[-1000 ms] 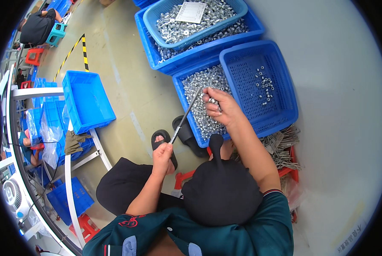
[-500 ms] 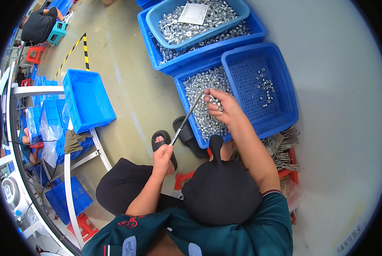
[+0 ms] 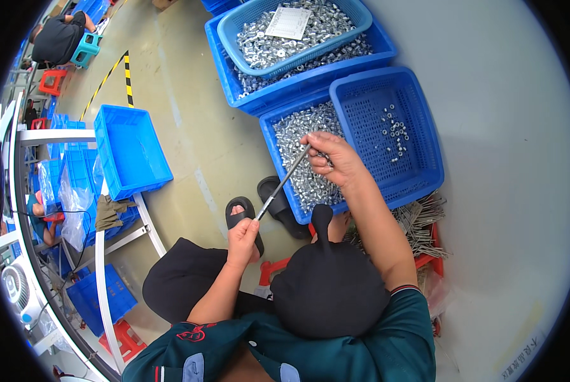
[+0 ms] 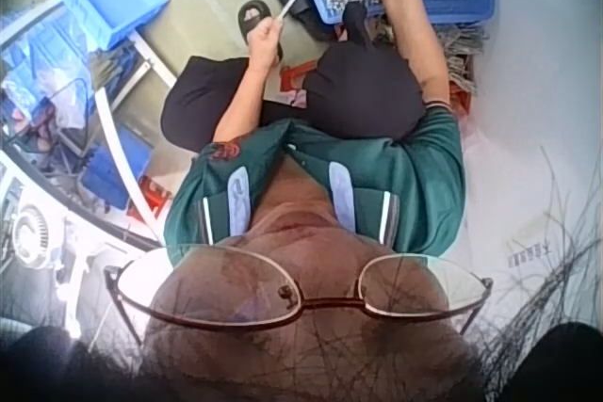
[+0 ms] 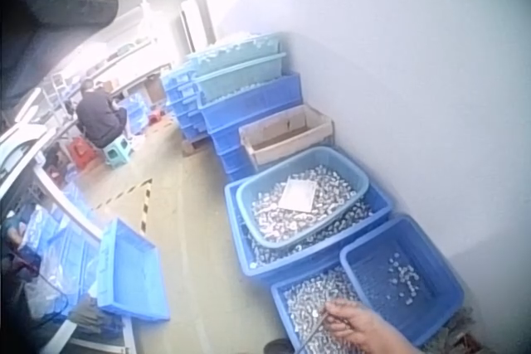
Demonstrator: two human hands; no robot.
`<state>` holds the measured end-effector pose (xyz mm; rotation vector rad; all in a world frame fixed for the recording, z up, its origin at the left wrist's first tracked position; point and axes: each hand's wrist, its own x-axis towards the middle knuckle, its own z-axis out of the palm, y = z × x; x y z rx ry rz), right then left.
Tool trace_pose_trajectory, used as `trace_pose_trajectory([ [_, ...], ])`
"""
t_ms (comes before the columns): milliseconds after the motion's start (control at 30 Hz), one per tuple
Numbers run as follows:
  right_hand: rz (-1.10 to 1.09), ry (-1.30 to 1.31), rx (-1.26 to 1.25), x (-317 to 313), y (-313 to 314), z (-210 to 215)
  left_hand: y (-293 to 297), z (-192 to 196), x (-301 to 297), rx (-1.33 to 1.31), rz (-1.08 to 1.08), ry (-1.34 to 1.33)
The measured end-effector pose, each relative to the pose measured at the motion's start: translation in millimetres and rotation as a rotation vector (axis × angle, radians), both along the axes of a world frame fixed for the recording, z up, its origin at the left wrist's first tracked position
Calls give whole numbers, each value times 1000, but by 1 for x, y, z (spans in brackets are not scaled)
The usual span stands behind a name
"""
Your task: Threading small cylindrical metal parts onto a long metal rod.
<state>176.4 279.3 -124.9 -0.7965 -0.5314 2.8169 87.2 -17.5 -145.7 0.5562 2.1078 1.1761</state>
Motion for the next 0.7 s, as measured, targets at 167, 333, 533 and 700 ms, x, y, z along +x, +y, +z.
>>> trace_pose_trajectory([
  [167,78,-110,289,-2,5,19,2,3,0,27,15,-8],
  [333,168,-138,399,0,10,34,1,3,-7,41,-33,164],
  [533,280,-291,821,5,17,47,12,26,-12,-1,-23,223],
  [700,185,-151,571,-3,4,41,8,11,-9,67,-33,103],
])
